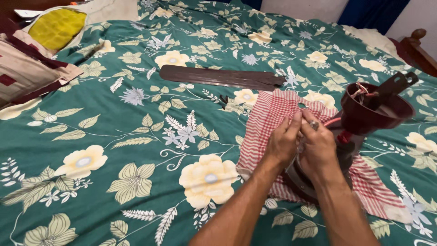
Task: The person is assembling a ceiling fan by attaching a fan blade to the motor housing. They use a screwdriver to tighten screws and secure the blade in place.
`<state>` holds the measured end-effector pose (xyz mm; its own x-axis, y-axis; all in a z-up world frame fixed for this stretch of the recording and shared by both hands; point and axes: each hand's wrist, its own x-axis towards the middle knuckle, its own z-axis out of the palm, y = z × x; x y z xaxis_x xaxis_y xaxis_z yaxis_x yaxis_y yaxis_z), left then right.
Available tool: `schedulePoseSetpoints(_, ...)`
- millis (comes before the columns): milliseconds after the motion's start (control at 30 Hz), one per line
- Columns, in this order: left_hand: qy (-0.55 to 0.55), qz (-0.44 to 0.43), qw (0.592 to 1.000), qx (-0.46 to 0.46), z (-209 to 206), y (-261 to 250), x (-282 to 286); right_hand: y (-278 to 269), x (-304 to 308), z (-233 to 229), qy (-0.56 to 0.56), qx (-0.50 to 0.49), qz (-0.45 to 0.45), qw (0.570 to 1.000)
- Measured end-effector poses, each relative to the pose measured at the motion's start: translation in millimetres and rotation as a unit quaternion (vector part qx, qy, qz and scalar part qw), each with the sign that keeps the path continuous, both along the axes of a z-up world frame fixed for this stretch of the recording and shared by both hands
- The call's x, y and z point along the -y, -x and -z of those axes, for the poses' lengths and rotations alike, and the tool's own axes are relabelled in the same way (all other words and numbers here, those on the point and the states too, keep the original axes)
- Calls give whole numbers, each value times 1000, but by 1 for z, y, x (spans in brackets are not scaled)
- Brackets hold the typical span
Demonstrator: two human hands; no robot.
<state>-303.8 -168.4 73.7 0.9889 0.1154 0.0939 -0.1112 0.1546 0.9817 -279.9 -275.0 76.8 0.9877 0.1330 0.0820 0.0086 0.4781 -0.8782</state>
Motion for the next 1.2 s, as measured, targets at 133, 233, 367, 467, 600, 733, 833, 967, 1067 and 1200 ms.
schedulePoseSetpoints(133, -24, 4, 1000, 6, 14, 14, 12, 17, 24, 31, 22, 27, 5, 999)
schedulePoseSetpoints(233, -55, 5, 998, -32, 27, 20, 22, 24, 36, 53, 50, 0, 44, 998)
schedulePoseSetpoints(367, -32, 27, 998, -52, 50, 23, 38, 34, 41, 70, 107, -58, 108, 987)
schedulePoseSetpoints(467, -55, -12, 998, 3, 65, 24, 45, 40, 47, 75, 127, -52, 134, 981)
schedulePoseSetpoints(600, -68, 10, 998, -8, 74, 20, 49, 43, 67, 78, 171, -83, 213, 959)
schedulePoseSetpoints(733, -69, -53, 996, 2, 75, 6, 49, 39, 81, 77, 150, -61, 337, 928)
schedulePoseSetpoints(833, -76, -81, 993, -33, 80, -17, 47, 38, 84, 64, 223, -27, 460, 859)
schedulePoseSetpoints(967, -72, -93, 992, -37, 93, -63, 46, 49, 85, 27, 395, 163, 456, 781)
schedulePoseSetpoints(1067, -80, -56, 994, -44, 103, -104, 52, 48, 73, -1, 457, 165, 423, 765)
schedulePoseSetpoints(1200, -143, 53, 988, -36, 113, -157, 58, 32, 61, -22, 525, 99, 380, 755)
